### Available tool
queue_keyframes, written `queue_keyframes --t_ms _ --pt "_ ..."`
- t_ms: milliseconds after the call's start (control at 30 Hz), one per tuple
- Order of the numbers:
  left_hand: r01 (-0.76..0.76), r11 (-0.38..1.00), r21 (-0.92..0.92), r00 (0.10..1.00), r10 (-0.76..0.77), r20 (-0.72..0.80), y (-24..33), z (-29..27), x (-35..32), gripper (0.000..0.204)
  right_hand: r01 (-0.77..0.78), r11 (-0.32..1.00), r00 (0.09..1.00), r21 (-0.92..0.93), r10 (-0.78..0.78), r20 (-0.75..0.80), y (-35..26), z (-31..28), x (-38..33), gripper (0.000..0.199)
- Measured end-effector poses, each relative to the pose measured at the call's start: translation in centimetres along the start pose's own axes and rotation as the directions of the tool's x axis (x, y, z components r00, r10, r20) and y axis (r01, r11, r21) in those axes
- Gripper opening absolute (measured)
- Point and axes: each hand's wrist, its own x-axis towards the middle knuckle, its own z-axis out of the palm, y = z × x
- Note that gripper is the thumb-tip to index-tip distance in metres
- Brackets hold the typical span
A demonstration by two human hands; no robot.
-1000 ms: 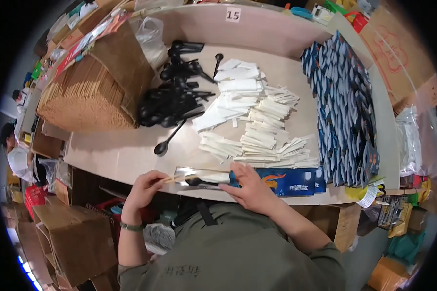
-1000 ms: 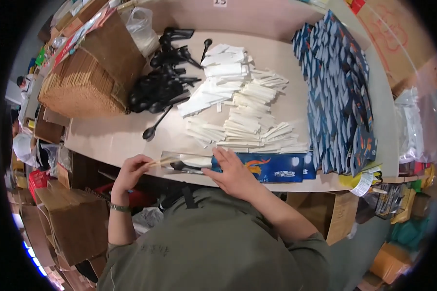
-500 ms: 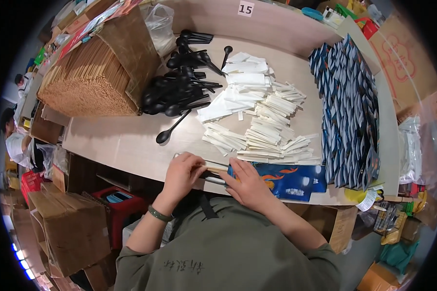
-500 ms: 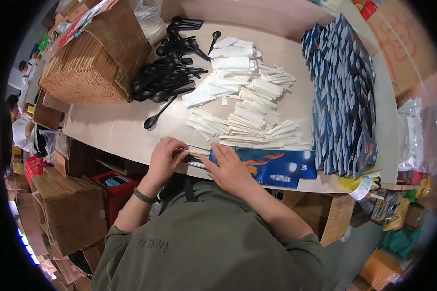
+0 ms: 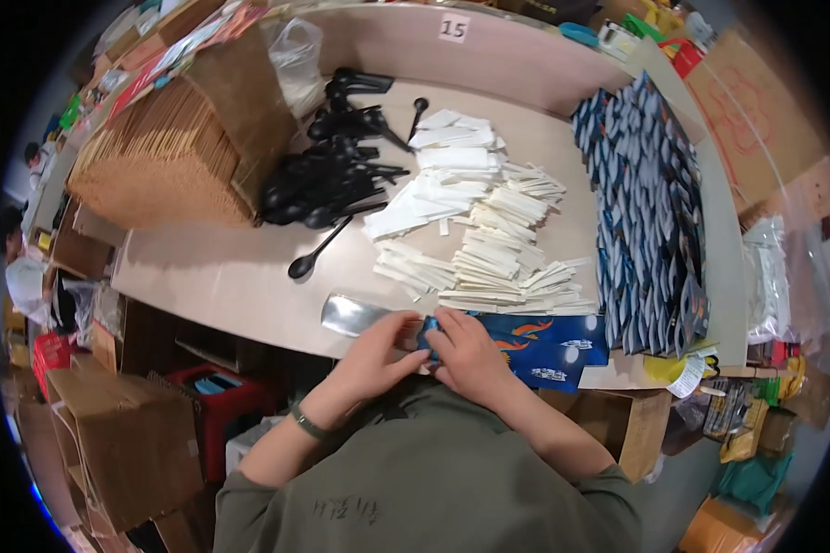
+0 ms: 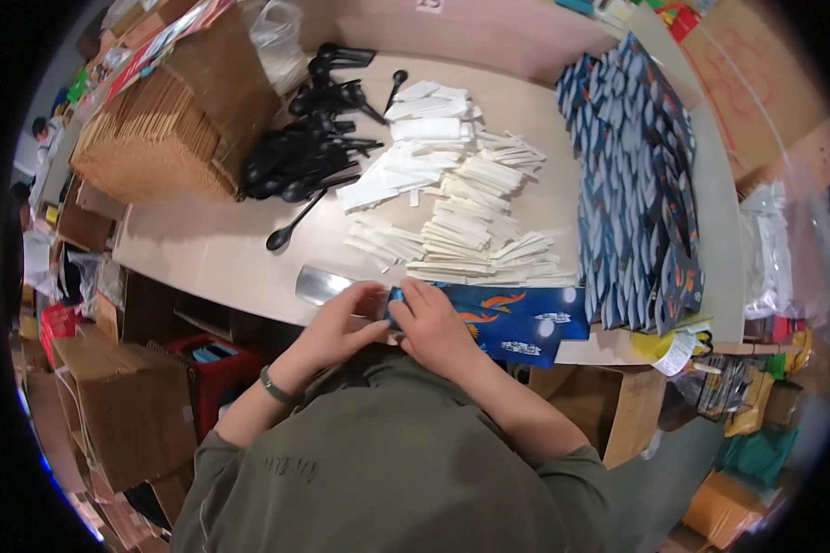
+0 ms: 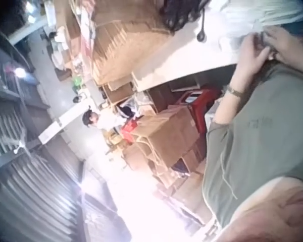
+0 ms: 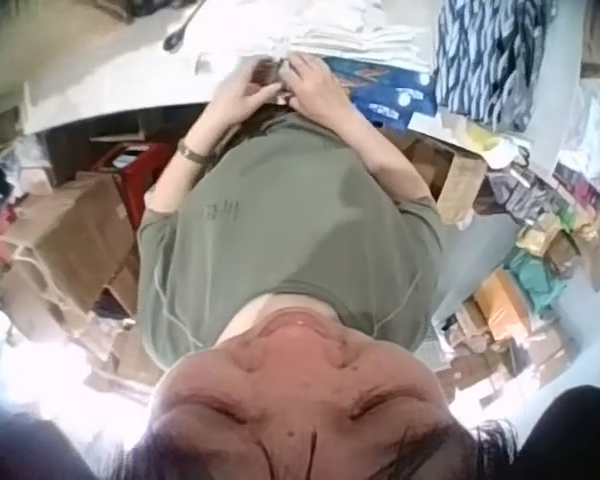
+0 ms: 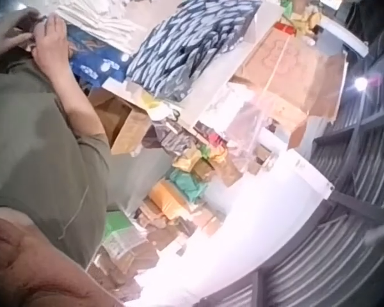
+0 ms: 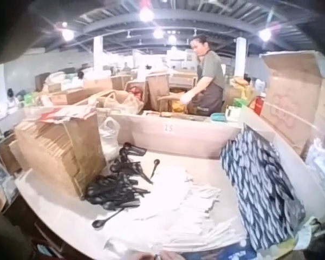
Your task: Sorting individual pieces of plastic cutlery and placing them into a tray for packaging.
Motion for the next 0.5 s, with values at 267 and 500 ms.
queue_keyframes --t_ms 267,500 --pt "-0.154 0.59 0.792 0.901 0.413 -0.133 -3.4 -5.0 -1.3 0.049 0.233 0.971 0.969 -0.05 -0.237 -0.073 -3.6 -6.7 4.5 0.018" --pt "0.167 0.986 0.012 0.985 -0.167 -0.036 -1.1 -3.2 -0.6 0.041 -0.141 0.73 0.932 -0.669 -0.129 -0.338 8.2 -27.9 3.7 0.008"
